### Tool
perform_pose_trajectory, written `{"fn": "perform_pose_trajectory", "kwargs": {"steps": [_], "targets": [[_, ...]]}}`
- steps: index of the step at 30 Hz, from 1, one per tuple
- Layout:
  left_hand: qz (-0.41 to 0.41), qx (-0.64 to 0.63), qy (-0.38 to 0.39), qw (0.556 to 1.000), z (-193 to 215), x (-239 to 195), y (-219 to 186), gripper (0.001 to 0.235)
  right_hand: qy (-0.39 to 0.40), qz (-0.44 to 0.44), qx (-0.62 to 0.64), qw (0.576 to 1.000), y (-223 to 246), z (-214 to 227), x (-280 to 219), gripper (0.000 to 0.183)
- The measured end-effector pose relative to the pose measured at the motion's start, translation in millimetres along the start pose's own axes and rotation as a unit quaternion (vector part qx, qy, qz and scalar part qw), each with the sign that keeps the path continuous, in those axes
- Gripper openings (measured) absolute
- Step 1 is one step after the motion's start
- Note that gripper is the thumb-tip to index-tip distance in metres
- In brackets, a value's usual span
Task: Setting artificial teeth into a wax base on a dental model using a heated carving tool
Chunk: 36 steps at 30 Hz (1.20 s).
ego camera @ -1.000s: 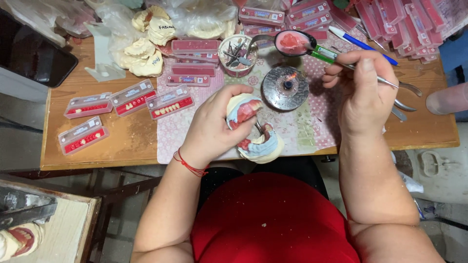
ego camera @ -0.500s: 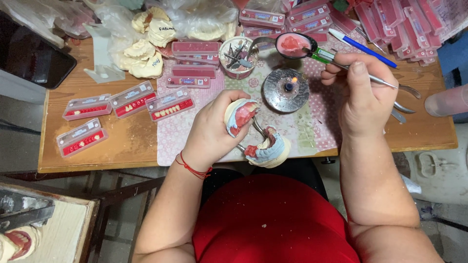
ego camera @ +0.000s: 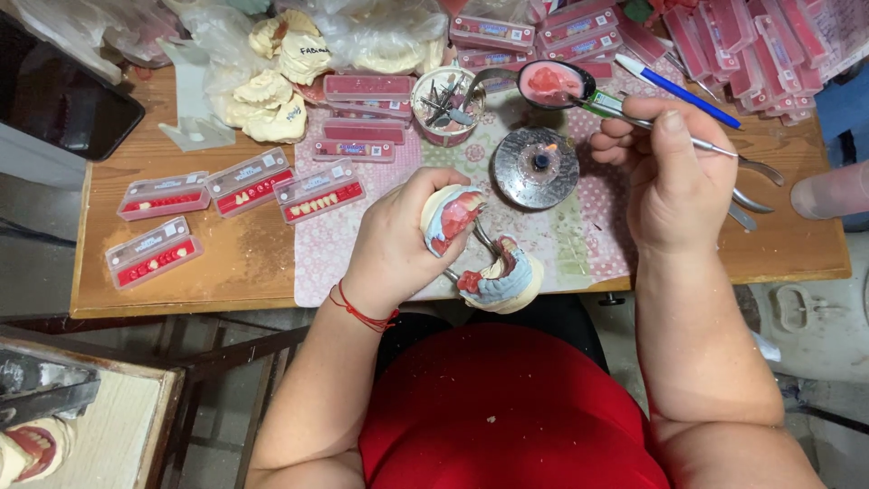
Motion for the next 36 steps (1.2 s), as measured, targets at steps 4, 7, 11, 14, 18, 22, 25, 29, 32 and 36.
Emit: {"fn": "perform_pose_trajectory", "kwargs": {"steps": [4,7,11,14,18,22,25,29,32,36], "targets": [[0.003,0.007,-0.001,1.000,1,0,0,0.039,0.001,-0.021,0.029,0.999,-2,3,3,0.043],[-0.008,0.020,-0.006,1.000,2,0,-3,0.040,0.000,-0.045,0.052,0.998,-9,8,5,0.045],[-0.021,0.056,-0.035,0.998,6,-2,-8,0.041,-0.024,-0.105,0.117,0.987,-24,15,-3,0.035],[-0.006,0.042,-0.043,0.998,9,-1,-6,0.042,-0.021,-0.140,0.134,0.981,-40,21,-8,0.028],[0.017,0.035,-0.045,0.998,7,-2,1,0.043,-0.030,-0.152,0.135,0.979,-48,27,-11,0.025],[0.004,0.038,-0.045,0.998,6,-1,-2,0.041,-0.031,-0.151,0.128,0.980,-46,25,-12,0.025],[0.000,0.039,-0.046,0.998,5,-2,-3,0.040,-0.027,-0.152,0.128,0.980,-45,24,-12,0.025],[0.011,0.043,-0.039,0.998,4,-2,-4,0.037,-0.047,-0.128,0.132,0.982,-36,19,-15,0.024],[0.011,0.049,-0.044,0.998,6,-2,-5,0.035,-0.009,-0.074,0.145,0.987,-18,-2,-25,0.026],[0.005,0.043,-0.053,0.998,8,-4,-8,0.032,0.094,-0.010,0.138,0.986,17,-50,-49,0.031]]}}
Point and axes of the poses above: each hand's wrist, its own x-axis towards the middle knuckle, its own z-axis out of the back of the hand, y = z × x, the point moved 10 cm from there along x, towards the middle knuckle, and after that the axes turned 2 degrees about y, right-handed, at the moved point
